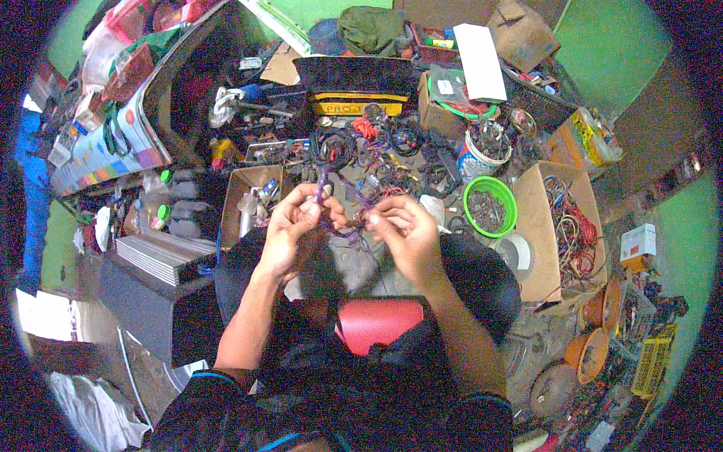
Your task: The person sits cross-legged and untangles a bundle of purple and red wires. They strip the insulation from the wire ends using a small tool and then twist the exposed strands together to join them.
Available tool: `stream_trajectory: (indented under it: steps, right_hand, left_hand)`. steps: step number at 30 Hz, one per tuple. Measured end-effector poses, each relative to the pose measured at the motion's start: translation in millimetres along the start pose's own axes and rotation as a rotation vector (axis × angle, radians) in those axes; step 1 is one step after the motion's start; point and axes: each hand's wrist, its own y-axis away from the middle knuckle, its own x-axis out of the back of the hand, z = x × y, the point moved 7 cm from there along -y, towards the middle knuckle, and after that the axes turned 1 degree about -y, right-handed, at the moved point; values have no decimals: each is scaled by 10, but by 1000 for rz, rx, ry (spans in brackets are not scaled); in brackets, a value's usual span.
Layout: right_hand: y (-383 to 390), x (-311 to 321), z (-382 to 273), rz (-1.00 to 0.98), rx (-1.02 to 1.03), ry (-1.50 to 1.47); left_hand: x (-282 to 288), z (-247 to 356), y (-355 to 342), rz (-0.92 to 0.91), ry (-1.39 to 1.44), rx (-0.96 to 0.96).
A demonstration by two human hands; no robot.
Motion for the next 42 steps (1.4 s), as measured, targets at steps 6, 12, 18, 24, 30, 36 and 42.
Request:
stream_trajectory:
  steps: [6, 12, 18, 24, 30, 36, 42]
  right_hand:
    - [4, 66, -154, 33, 309, 389]
    - [58, 17, -72, 1, 156, 61]
    - [43, 136, -143, 154, 186, 119]
    - [124, 60, -298, 221, 389, 626]
    - [218, -58, -478, 178, 680, 837]
    - [162, -174, -367, -17, 585, 716]
    - [161, -177, -359, -96, 503, 736]
  left_hand:
    - [63, -116, 13, 5, -53, 47]
    - [80, -77, 21, 16, -110, 56]
    - [162, -80, 12, 112, -345, 70]
    - [101, -94, 34, 37, -267, 24]
    - [142, -82, 18, 62, -317, -11]
    - [114, -45, 24, 72, -343, -9]
    - [156, 24, 49, 110, -377, -24]
